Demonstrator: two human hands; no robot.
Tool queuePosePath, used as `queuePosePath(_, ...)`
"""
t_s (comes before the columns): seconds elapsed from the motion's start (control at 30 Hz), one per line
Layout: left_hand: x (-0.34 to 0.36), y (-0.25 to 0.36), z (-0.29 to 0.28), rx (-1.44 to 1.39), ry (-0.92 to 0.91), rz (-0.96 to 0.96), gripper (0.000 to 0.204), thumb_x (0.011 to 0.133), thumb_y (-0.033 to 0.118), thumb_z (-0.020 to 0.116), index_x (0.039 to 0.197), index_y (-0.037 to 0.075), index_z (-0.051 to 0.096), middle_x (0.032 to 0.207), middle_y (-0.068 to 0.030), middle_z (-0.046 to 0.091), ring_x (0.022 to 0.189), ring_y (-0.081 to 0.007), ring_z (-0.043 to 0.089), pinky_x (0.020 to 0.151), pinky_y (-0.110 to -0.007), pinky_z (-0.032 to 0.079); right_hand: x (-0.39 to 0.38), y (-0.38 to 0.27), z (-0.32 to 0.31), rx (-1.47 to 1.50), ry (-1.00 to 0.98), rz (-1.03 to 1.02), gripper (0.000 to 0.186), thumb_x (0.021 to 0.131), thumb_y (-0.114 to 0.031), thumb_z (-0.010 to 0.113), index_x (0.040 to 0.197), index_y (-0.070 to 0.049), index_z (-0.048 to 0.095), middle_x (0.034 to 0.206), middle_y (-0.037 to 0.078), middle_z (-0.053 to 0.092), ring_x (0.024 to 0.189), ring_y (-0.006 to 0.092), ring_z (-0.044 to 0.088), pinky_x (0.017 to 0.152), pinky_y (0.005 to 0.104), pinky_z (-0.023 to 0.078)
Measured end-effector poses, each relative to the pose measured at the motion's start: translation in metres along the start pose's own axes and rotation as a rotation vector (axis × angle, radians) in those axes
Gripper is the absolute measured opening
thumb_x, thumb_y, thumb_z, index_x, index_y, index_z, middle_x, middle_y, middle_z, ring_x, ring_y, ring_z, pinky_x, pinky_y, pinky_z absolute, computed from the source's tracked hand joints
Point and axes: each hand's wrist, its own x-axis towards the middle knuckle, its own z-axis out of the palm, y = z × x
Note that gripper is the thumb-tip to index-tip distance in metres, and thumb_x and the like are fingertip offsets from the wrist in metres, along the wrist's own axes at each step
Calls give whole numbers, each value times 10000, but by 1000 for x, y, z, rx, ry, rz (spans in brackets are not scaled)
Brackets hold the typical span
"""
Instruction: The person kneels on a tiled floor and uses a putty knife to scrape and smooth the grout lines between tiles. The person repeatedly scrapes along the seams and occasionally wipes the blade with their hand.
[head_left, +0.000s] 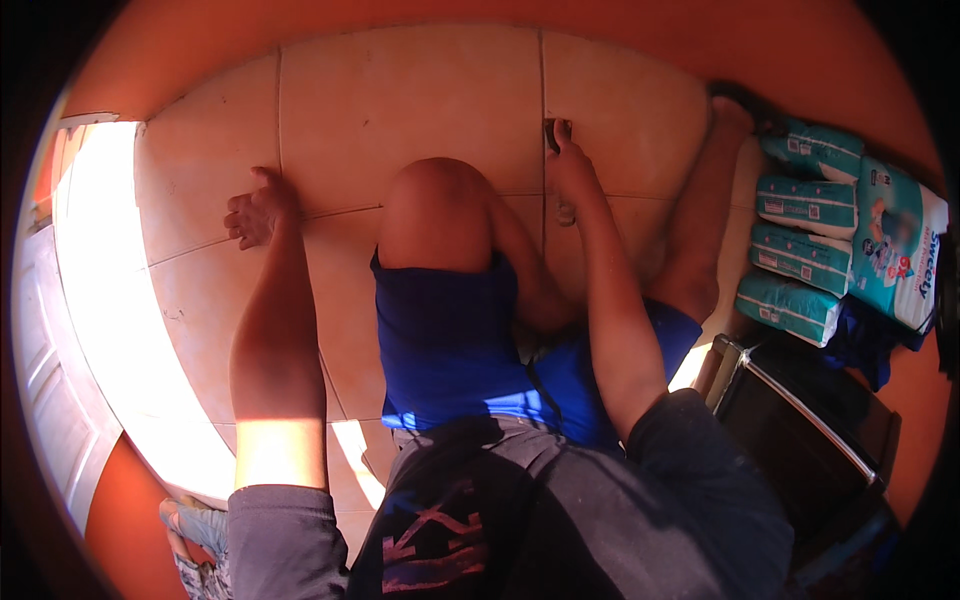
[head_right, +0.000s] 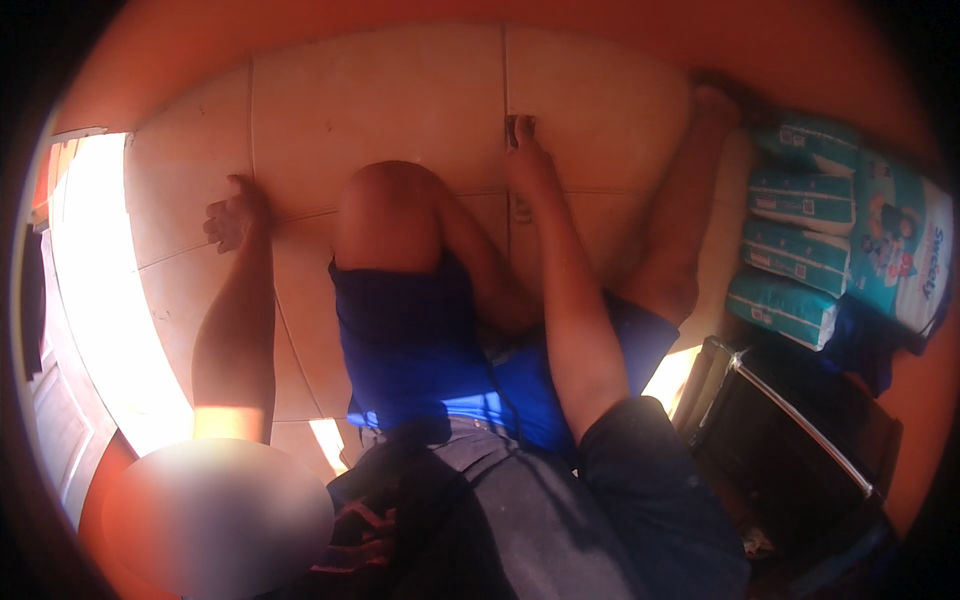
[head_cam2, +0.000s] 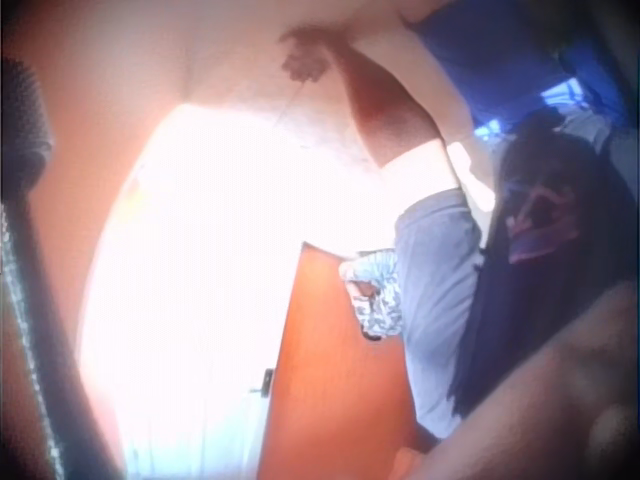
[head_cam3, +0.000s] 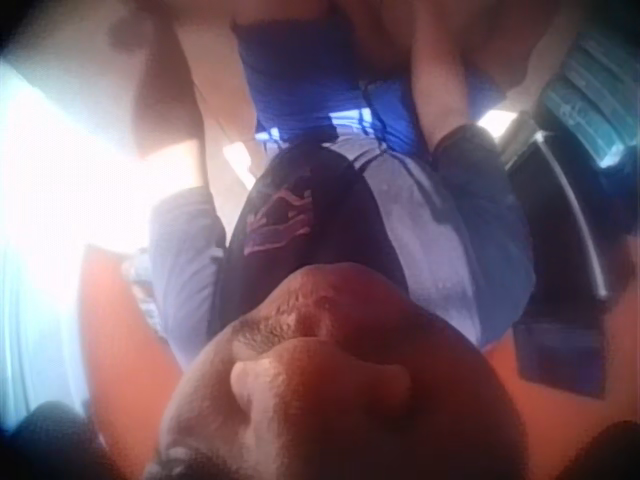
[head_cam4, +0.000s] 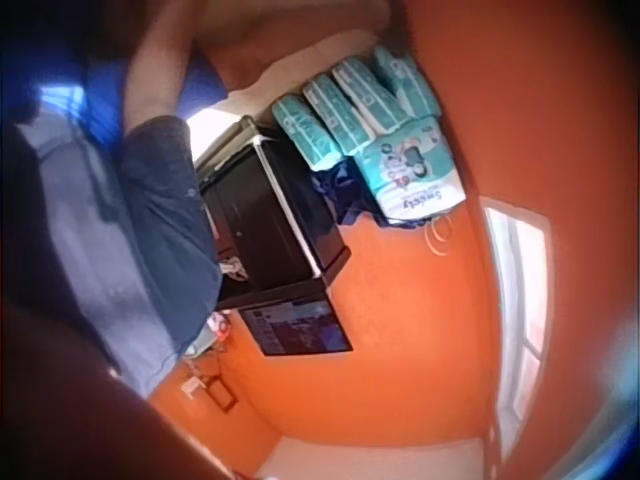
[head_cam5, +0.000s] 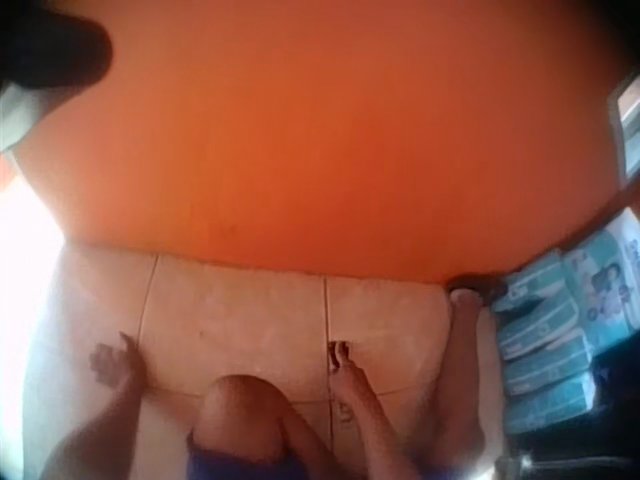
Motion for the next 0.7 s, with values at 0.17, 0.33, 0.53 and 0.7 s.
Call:
queuePosePath(0.17,-7,8,-5,-19,2,15,739,835,683,455,1133,14,554,1147,-176,522,1084,-332,499,904,-469,374,3,24,15,-34,199,-142,627,960,-184,450,1547,-200,232,1309,260,561,1211,374,558,1037,419,427)
queuePosePath(0.33,-3,5,4,23,44,9,727,837,679,455,1121,17,558,1139,-175,522,1070,-329,500,894,-470,371,5,18,5,48,15,-26,631,971,-186,437,1549,-149,185,1311,282,539,1170,460,547,1002,468,448)
queuePosePath(0.53,-3,2,7,-15,43,-1,759,831,693,436,1150,17,569,1150,-184,533,1095,-351,503,910,-496,373,-54,72,34,-4,89,30,603,987,-209,407,1547,-142,193,1367,294,485,1177,463,541,1014,465,439)
queuePosePath(0.7,0,5,16,-12,65,-12,712,822,668,471,1089,16,574,1129,-174,532,1066,-339,504,896,-487,365,-6,67,-10,44,213,47,605,985,-211,388,1551,-151,180,1449,268,410,1237,450,502,1040,461,431)
